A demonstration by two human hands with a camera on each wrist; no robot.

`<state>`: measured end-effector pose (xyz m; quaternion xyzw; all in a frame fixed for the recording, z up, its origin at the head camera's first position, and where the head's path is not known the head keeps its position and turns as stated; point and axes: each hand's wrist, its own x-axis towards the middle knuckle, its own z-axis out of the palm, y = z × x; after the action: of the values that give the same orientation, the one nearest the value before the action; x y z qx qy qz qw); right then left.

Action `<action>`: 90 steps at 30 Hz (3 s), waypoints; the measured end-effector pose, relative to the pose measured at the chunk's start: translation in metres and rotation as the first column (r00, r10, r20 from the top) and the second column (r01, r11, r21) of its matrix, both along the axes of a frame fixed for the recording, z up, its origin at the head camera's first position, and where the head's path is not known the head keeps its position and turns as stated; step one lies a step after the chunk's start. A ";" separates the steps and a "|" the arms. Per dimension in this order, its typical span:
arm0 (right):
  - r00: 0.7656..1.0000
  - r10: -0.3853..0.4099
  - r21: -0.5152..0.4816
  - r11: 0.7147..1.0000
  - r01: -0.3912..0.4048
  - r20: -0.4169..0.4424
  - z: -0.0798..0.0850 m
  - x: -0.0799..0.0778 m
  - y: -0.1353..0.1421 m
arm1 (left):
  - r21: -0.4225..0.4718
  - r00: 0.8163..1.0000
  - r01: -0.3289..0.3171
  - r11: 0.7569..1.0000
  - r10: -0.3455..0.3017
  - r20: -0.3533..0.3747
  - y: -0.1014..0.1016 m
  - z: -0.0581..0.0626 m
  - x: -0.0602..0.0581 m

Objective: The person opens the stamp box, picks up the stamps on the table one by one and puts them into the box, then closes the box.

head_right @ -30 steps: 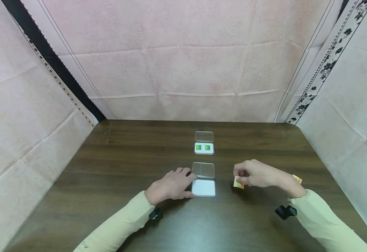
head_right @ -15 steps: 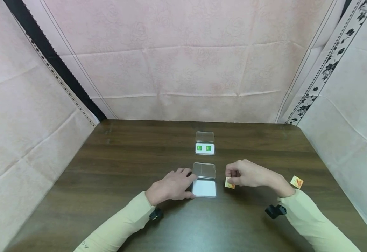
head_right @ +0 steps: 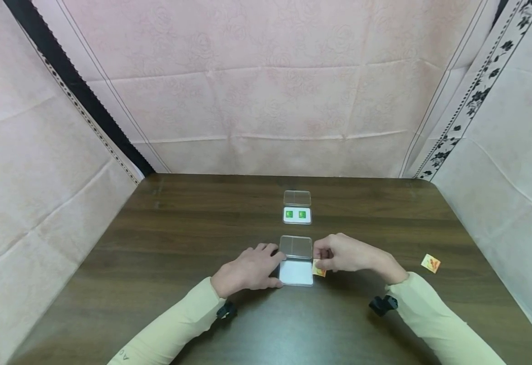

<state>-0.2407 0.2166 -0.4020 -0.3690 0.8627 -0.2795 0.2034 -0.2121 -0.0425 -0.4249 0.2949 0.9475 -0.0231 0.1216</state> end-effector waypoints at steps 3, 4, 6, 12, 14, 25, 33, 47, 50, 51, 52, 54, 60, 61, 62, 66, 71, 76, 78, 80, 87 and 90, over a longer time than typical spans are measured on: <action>1.000 0.008 -0.006 1.000 -0.008 0.021 -0.002 -0.001 -0.005 | 0.001 1.000 -0.005 1.000 0.005 0.004 0.000 0.000 0.000; 1.000 0.010 -0.010 1.000 -0.010 0.026 -0.002 -0.001 -0.007 | 0.000 1.000 -0.007 1.000 0.007 0.006 0.000 0.000 0.000; 0.999 0.016 -0.017 1.000 -0.015 0.035 -0.004 -0.002 -0.011 | 0.001 1.000 -0.009 1.000 0.009 0.008 0.000 0.000 -0.001; 0.997 0.034 -0.026 0.999 -0.033 0.063 -0.011 -0.004 -0.021 | 0.001 1.000 -0.012 1.000 0.012 0.005 0.000 0.000 -0.001; 0.997 0.032 -0.021 0.999 -0.031 0.076 -0.013 -0.005 -0.024 | -0.001 1.000 -0.011 1.000 0.011 0.003 0.001 0.000 -0.001; 0.992 0.028 -0.006 1.000 -0.027 0.124 -0.021 -0.009 -0.031 | -0.013 1.000 -0.015 1.000 0.016 0.016 0.001 -0.001 -0.002; 0.990 0.044 -0.007 0.999 -0.044 0.137 -0.025 -0.015 -0.032 | -0.009 1.000 -0.016 1.000 0.017 0.018 0.001 0.000 -0.001; 0.999 0.009 0.078 0.997 -0.013 0.040 -0.025 -0.013 -0.039 | -0.005 1.000 -0.001 1.000 0.001 -0.005 -0.001 -0.001 0.000; 1.000 0.000 0.095 0.995 -0.002 0.019 -0.025 -0.012 -0.040 | -0.005 1.000 -0.001 1.000 0.001 -0.006 -0.001 -0.001 0.000; 1.000 -0.003 0.100 0.995 0.001 0.016 -0.025 -0.012 -0.040 | -0.005 1.000 0.000 1.000 0.000 -0.007 0.000 -0.001 0.000; 1.000 -0.006 0.104 0.995 0.004 0.013 -0.025 -0.011 -0.040 | -0.005 1.000 0.000 1.000 0.000 -0.007 0.000 -0.001 0.000; 1.000 -0.011 0.111 0.994 0.010 0.009 -0.025 -0.010 -0.041 | -0.006 1.000 0.000 1.000 0.000 -0.007 0.000 -0.001 -0.001; 1.000 -0.027 0.121 0.992 0.028 -0.010 -0.024 -0.007 -0.043 | -0.014 1.000 -0.002 1.000 0.002 -0.006 0.000 -0.001 -0.001; 0.999 -0.030 0.123 0.992 0.031 -0.012 -0.024 -0.007 -0.043 | -0.016 1.000 -0.002 1.000 0.002 -0.006 0.000 -0.001 -0.001; 0.999 -0.032 0.121 0.992 0.033 -0.014 -0.023 -0.006 -0.044 | -0.017 1.000 -0.002 1.000 0.002 -0.006 0.000 -0.001 -0.001; 0.999 -0.039 0.121 0.992 0.042 -0.023 -0.022 -0.004 -0.045 | -0.017 1.000 -0.003 1.000 0.003 -0.004 0.000 -0.001 -0.001; 0.997 -0.065 0.141 0.988 0.069 -0.036 -0.021 -0.003 -0.046 | -0.021 1.000 -0.001 1.000 0.001 -0.009 0.000 -0.002 -0.001; 0.996 -0.072 0.140 0.987 0.079 -0.050 -0.022 -0.001 -0.046 | -0.022 1.000 0.006 1.000 -0.006 -0.023 0.000 -0.001 0.000; 0.997 -0.067 0.130 0.989 0.073 -0.045 -0.022 -0.001 -0.045 | -0.022 1.000 0.007 1.000 -0.008 -0.027 0.000 -0.001 0.001; 0.997 -0.061 0.121 0.990 0.065 -0.041 -0.023 -0.001 -0.045 | -0.021 1.000 0.008 1.000 -0.008 -0.027 0.000 -0.001 0.001; 0.998 -0.025 0.118 0.992 0.031 -0.049 -0.023 0.001 -0.043 | -0.022 1.000 -0.002 1.000 0.001 -0.012 0.001 -0.001 0.000; 0.998 -0.027 0.123 0.992 0.035 -0.063 -0.021 0.002 -0.042 | -0.020 1.000 -0.005 1.000 0.005 -0.008 0.001 -0.001 0.001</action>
<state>-0.2392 0.1745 -0.4232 -0.3506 0.8899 -0.2170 0.1951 -0.2114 -0.0411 -0.4255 0.2913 0.9484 -0.0334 0.1205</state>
